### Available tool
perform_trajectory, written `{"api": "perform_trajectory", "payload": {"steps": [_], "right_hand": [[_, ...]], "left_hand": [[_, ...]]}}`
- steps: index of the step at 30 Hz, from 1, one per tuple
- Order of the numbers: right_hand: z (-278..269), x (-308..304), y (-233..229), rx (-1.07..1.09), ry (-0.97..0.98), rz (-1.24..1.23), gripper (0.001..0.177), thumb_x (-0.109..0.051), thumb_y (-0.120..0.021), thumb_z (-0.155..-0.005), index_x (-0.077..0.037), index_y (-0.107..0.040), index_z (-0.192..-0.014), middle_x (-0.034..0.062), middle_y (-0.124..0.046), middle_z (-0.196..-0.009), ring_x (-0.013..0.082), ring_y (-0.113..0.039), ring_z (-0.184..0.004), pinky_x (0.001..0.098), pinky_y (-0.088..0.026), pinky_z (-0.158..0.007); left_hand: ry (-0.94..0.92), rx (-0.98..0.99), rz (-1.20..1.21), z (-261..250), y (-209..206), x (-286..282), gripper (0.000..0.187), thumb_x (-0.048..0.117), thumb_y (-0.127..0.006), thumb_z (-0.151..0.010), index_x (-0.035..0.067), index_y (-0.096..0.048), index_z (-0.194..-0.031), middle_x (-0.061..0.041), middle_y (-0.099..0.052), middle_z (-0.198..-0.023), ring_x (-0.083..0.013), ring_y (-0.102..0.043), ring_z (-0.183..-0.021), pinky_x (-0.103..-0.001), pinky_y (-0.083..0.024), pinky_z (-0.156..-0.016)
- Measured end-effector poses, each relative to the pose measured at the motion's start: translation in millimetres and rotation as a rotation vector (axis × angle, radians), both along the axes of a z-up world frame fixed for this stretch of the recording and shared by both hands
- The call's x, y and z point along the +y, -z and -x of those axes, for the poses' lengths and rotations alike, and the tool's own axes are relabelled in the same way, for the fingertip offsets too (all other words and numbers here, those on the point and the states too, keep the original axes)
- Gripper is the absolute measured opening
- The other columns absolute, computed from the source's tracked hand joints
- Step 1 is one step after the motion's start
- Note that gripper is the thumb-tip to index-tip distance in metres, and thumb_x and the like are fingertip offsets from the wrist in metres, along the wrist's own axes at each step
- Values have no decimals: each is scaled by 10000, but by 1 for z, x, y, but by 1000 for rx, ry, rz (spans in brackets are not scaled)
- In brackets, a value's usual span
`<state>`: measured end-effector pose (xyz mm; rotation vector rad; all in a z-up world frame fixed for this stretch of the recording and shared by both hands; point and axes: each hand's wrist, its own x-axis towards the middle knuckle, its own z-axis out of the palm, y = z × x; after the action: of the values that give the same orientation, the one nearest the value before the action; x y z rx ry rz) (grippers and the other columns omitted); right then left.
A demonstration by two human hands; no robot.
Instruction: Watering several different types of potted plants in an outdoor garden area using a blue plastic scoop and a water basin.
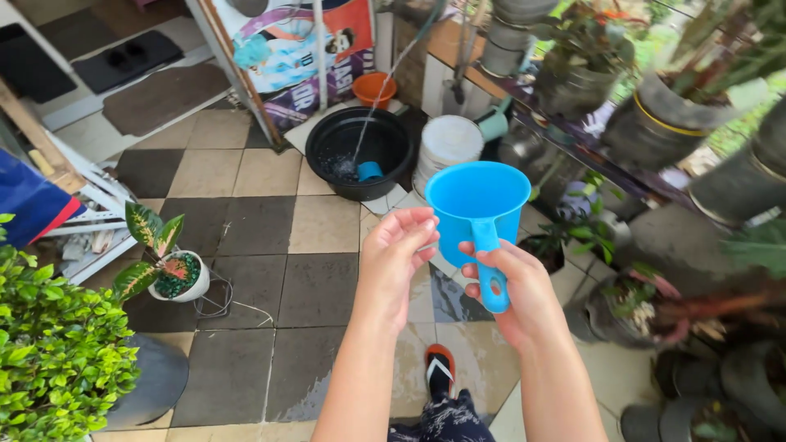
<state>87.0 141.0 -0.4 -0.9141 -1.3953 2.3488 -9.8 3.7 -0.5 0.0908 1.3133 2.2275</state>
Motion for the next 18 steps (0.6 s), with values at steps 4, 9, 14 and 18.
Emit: {"api": "perform_trajectory", "payload": {"steps": [4,9,14,18], "right_hand": [[56,26,6,-15,-90,-4,304,-87,-587,-864,34,-674,-1129,91,-710,-1032,179,-629,-796,364,-512,-622],[139,63,-9,-35,-225,-40,296,-98,-588,-867,15,-673,-1126,84,-706,-1048,178,-623,-812,371,-514,-649],[209,102,-24,-82,-313,-61,300,-105,-583,-862,10,-678,-1123,79,-719,-1054,179,-623,-809,376,-511,-645],[252,124,-20,-57,-347,-73,319,-101,-576,-864,10,-682,-1143,78,-714,-1060,177,-618,-808,370,-506,-652]], "left_hand": [[-60,-4,18,41,2,18,249,186,-718,-870,85,-688,-1095,-17,-720,-1067,-132,-663,-967,-324,-520,-877],[-142,-21,53,106,-11,48,268,187,-717,-869,87,-694,-1116,-22,-720,-1082,-136,-664,-975,-336,-526,-886],[-239,-15,17,166,-15,80,270,197,-712,-876,80,-694,-1119,-32,-722,-1096,-140,-670,-984,-337,-527,-890],[-283,-30,6,204,-2,96,270,192,-710,-879,75,-689,-1122,-45,-722,-1111,-140,-673,-993,-335,-527,-888]]}}
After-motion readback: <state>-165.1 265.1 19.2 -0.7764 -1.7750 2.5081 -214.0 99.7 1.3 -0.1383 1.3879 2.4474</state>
